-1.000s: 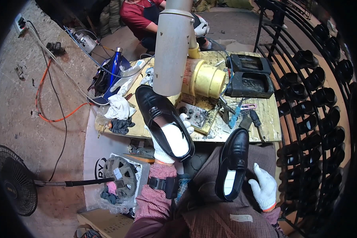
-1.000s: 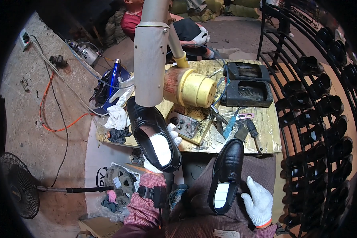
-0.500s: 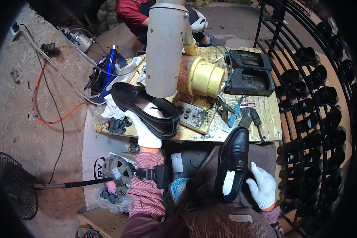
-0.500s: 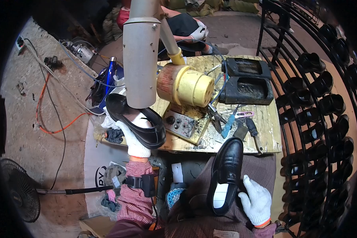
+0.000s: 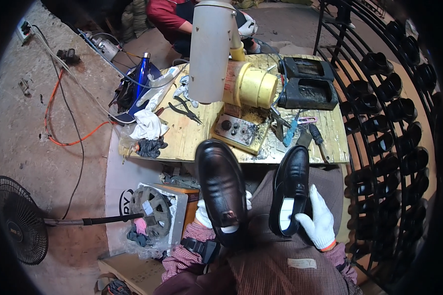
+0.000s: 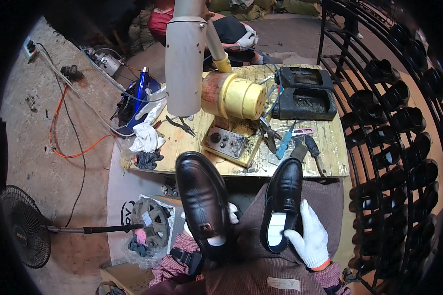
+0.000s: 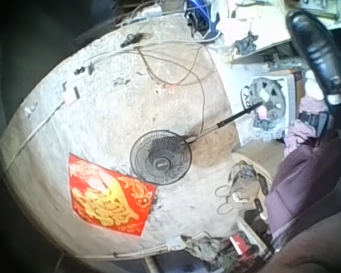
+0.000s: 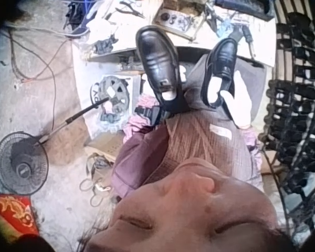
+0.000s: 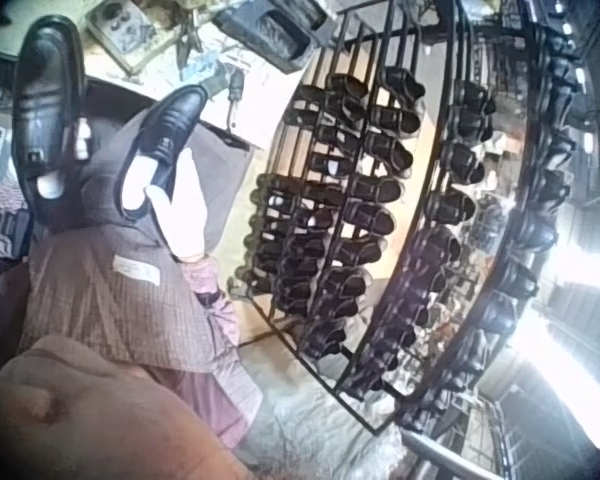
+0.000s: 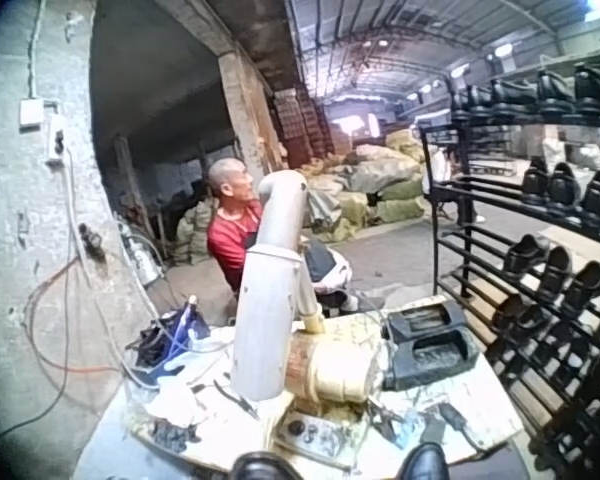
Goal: The recorder is polishing and inspecting black dress shoes at a workbench in a shoe manufacturing facility.
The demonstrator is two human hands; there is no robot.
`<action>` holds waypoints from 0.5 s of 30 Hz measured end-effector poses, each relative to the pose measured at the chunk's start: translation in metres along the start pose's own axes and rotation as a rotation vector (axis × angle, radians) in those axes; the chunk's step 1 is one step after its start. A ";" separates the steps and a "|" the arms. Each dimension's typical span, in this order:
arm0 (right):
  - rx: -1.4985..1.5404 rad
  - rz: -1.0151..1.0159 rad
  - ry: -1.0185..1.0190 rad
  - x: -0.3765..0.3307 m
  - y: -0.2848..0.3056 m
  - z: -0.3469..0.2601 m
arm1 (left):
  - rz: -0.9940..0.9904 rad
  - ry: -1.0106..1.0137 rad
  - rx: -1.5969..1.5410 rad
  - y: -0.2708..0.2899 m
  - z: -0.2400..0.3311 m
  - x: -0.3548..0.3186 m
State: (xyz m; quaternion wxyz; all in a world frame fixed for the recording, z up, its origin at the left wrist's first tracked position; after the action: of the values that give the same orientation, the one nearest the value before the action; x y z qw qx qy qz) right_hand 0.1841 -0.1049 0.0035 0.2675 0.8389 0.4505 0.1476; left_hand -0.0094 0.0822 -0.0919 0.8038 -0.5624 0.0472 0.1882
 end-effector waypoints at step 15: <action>-0.186 -0.033 0.235 -0.017 0.007 -0.040 | -0.269 -0.065 -0.246 0.073 -0.056 0.022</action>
State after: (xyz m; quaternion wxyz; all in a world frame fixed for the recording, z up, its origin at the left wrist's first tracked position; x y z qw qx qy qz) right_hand 0.1600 -0.1100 0.0399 0.2918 0.7799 0.4768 0.2815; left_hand -0.0077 0.0577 -0.1830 0.7479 -0.6514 -0.0782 0.1013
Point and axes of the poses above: each hand's wrist, its own x-axis towards the middle knuckle, its own y-axis out of the back of the hand, z = x × y, the point moved 10 cm from there along x, towards the middle knuckle, and after that the axes turned 12 degrees about x, right-handed, at the moved point
